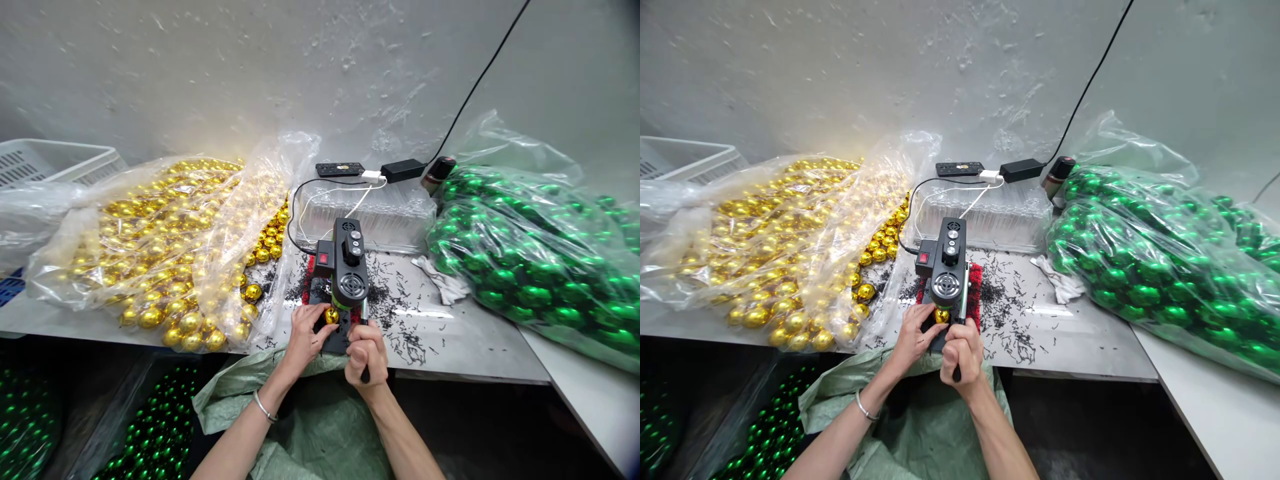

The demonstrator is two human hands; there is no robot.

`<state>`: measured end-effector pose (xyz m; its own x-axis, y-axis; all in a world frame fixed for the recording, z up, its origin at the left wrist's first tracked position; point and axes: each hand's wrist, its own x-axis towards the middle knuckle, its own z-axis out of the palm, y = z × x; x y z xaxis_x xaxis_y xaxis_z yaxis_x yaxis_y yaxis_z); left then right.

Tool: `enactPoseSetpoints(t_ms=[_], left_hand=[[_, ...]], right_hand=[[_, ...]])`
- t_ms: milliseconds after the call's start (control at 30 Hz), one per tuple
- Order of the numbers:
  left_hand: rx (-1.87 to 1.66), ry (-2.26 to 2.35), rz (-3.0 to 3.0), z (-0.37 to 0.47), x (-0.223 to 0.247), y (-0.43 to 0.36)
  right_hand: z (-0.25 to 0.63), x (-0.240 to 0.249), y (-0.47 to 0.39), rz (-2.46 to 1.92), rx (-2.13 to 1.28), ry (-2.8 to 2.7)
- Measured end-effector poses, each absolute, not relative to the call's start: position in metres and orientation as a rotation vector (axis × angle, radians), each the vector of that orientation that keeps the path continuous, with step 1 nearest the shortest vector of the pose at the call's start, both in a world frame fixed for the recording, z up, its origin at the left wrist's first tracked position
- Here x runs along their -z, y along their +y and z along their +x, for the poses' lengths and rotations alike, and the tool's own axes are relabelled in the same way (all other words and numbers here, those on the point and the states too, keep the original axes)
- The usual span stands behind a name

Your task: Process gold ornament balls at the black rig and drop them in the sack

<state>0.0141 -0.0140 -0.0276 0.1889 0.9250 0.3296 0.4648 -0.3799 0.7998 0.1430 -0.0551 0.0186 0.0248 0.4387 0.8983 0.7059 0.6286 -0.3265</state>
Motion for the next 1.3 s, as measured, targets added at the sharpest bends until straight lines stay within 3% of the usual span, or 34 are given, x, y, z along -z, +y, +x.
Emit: enactPoseSetpoints(t_ms=[167, 433, 567, 700, 800, 900, 1000, 1133, 1300], left_hand=[[-1.166, 1.272, 1.909, 0.015, 0.027, -0.011], [-1.179, 1.212, 1.988, 0.009, 0.028, -0.029], [-1.157, 1.208, 2.117, -0.019, 0.019, -0.047], [-1.214, 1.572, 2.182, -0.064, -0.003, -0.02], [-0.888, 1.911, 2.238, -0.091, -0.016, 0.017], [-0.548, 1.967, 2.226, -0.099, -0.022, 0.039], [-0.756, 1.831, 1.978, -0.095, -0.028, 0.043], [-1.2, 1.29, 1.204, -0.084, -0.038, 0.031], [-1.158, 0.959, 0.536, -0.062, -0.036, 0.017]], right_hand=[[0.143, -0.029, -0.055, -0.94, 0.245, -1.649], [0.139, -0.099, -0.067, -1.068, -0.001, -1.553], [0.139, -0.097, -0.066, -1.051, 0.011, -1.596], [0.139, -0.084, -0.065, -1.022, 0.05, -1.594], [0.137, -0.081, -0.064, -1.02, 0.055, -1.57], [0.137, -0.083, -0.064, -1.017, 0.064, -1.579], [0.138, -0.084, -0.065, -1.02, 0.074, -1.602], [0.14, -0.082, -0.065, -1.024, 0.069, -1.604], [0.14, -0.08, -0.064, -1.026, 0.079, -1.592]])
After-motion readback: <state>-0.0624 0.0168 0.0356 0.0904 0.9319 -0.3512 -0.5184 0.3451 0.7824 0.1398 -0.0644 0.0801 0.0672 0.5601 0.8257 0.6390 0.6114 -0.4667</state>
